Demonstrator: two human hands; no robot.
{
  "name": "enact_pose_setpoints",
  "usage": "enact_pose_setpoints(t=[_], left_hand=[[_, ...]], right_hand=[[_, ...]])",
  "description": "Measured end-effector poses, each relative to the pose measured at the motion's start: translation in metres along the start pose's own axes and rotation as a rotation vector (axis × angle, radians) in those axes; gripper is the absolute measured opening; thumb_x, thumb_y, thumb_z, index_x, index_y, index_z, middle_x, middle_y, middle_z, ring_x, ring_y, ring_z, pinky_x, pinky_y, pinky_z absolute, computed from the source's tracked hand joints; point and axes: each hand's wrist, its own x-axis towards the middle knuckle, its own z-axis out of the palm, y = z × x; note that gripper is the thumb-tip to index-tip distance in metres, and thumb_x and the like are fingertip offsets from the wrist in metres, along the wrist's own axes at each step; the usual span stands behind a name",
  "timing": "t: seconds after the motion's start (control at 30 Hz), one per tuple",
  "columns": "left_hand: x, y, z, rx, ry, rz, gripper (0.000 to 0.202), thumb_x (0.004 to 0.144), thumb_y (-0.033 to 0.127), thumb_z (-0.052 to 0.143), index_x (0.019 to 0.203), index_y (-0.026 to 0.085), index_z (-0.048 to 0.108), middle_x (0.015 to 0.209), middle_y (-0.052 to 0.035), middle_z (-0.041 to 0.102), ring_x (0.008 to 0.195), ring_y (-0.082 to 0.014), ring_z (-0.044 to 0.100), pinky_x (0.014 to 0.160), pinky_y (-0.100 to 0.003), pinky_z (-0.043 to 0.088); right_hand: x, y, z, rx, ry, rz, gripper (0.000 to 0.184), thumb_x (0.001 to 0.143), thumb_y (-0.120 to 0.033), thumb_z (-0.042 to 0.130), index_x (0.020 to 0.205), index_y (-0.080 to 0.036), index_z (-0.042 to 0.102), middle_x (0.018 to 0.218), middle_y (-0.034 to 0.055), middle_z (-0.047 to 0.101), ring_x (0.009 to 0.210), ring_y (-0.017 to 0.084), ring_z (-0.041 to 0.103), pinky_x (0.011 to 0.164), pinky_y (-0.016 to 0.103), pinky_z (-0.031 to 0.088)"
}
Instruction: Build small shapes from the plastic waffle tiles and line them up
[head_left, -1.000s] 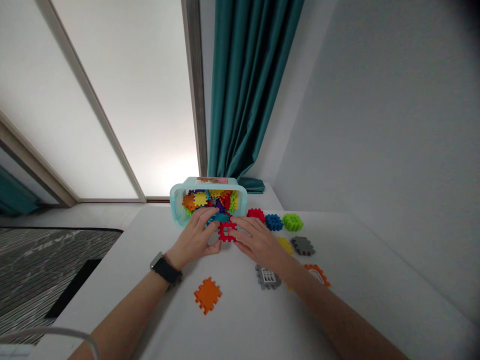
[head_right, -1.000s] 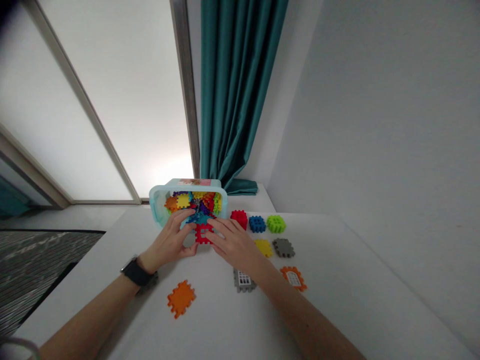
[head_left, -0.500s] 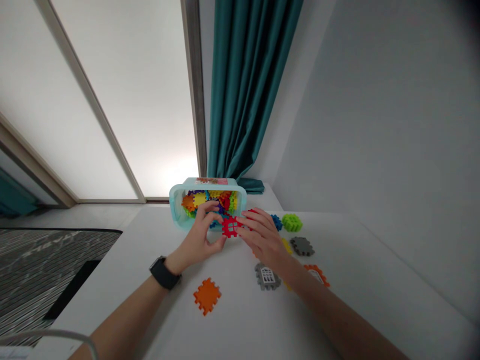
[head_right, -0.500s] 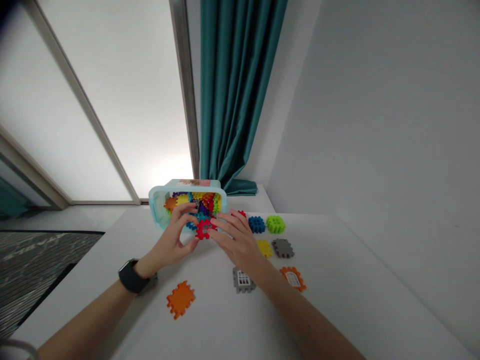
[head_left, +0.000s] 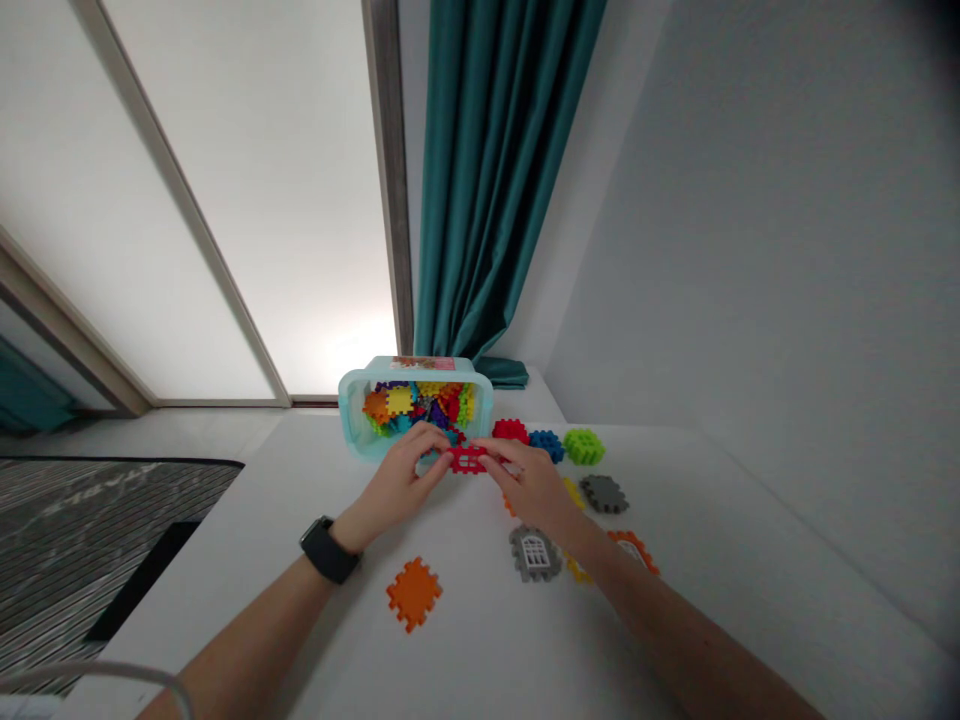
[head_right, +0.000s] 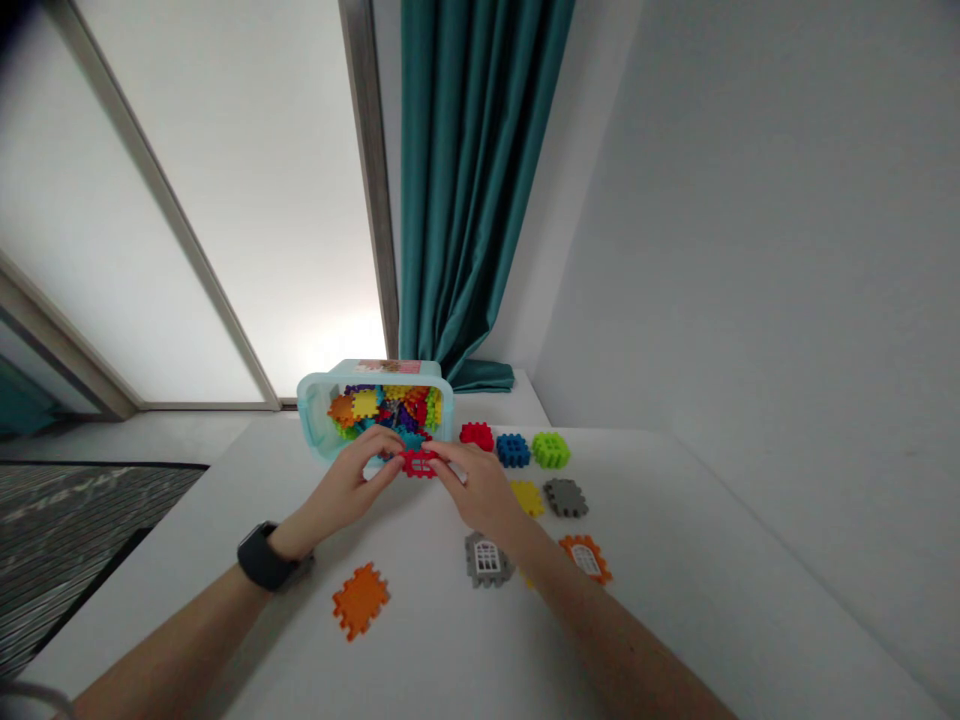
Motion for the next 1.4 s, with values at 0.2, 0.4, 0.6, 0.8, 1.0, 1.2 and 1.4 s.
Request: enact_pose_setpoints(t=[0.2, 0.4, 0.6, 0.8, 1.0, 1.2, 1.4], left_hand=[[0.001, -0.006, 0.003, -0.097, -0.035, -0.108, 0.026, 0.101, 0.036, 0.05, 0.085, 0.019, 0.062, 0.108, -0.0076, 0.058, 0.1, -0.0208, 0.06, 0.08, -0.035, 0.055], [-0.005, -0.005, 0.005, 0.141, -0.028, 0.037, 0.038, 0.089, 0.034, 0.069, 0.122, 0.023, 0.054, 0.118, -0.009, 0.059, 0.107, -0.0246, 0.06, 0.092, -0.044, 0.055], [-0.008, -0.008, 0.006, 0.4, -0.014, 0.193, 0.044, 0.084, 0.035, 0.075, 0.122, 0.022, 0.055, 0.125, -0.0125, 0.058, 0.114, -0.0299, 0.061, 0.094, -0.048, 0.054], [-0.01, -0.012, 0.009, 0.412, 0.069, 0.168, 0.041, 0.084, 0.037, 0.078, 0.113, 0.02, 0.055, 0.119, -0.0121, 0.06, 0.107, -0.0279, 0.063, 0.088, -0.043, 0.056], [-0.012, -0.011, 0.012, 0.421, -0.042, 0.22, 0.036, 0.084, 0.045, 0.077, 0.099, 0.02, 0.056, 0.11, -0.0094, 0.065, 0.098, -0.0268, 0.065, 0.082, -0.042, 0.055], [-0.011, -0.01, 0.01, 0.389, -0.064, 0.219, 0.053, 0.085, 0.036, 0.076, 0.13, 0.021, 0.051, 0.124, -0.0126, 0.061, 0.11, -0.0283, 0.063, 0.091, -0.044, 0.055], [-0.01, -0.009, 0.007, 0.401, -0.092, 0.258, 0.042, 0.087, 0.039, 0.074, 0.122, 0.023, 0.058, 0.122, -0.0122, 0.06, 0.108, -0.0281, 0.063, 0.089, -0.043, 0.056]], right_hand=[[0.004, -0.007, -0.002, 0.194, -0.047, 0.215, 0.028, 0.092, -0.032, 0.057, 0.112, -0.023, 0.074, 0.1, 0.0059, 0.079, 0.089, 0.024, 0.074, 0.08, 0.036, 0.058], [0.005, -0.003, -0.002, 0.294, -0.049, 0.273, 0.024, 0.089, -0.032, 0.059, 0.106, -0.022, 0.073, 0.09, 0.0048, 0.079, 0.087, 0.024, 0.073, 0.08, 0.037, 0.056], [0.005, 0.002, 0.002, 0.491, -0.072, 0.326, 0.023, 0.088, -0.034, 0.061, 0.104, -0.021, 0.069, 0.083, 0.0034, 0.076, 0.079, 0.02, 0.07, 0.071, 0.032, 0.053], [0.007, -0.005, -0.001, 0.52, -0.054, 0.347, 0.026, 0.083, -0.031, 0.064, 0.107, -0.021, 0.062, 0.07, -0.0025, 0.068, 0.067, 0.016, 0.063, 0.064, 0.027, 0.048], [0.01, -0.002, -0.009, 0.361, -0.066, 0.314, 0.018, 0.084, -0.031, 0.06, 0.094, -0.02, 0.069, 0.069, -0.0001, 0.067, 0.063, 0.016, 0.059, 0.056, 0.027, 0.043], [0.009, -0.001, -0.012, 0.315, -0.125, 0.287, 0.015, 0.086, -0.031, 0.062, 0.095, -0.021, 0.069, 0.075, 0.0007, 0.069, 0.067, 0.016, 0.062, 0.063, 0.029, 0.048], [0.008, 0.002, -0.01, 0.353, -0.149, 0.254, 0.01, 0.086, -0.031, 0.063, 0.084, -0.021, 0.061, 0.078, -0.0001, 0.067, 0.072, 0.016, 0.061, 0.068, 0.029, 0.047]])
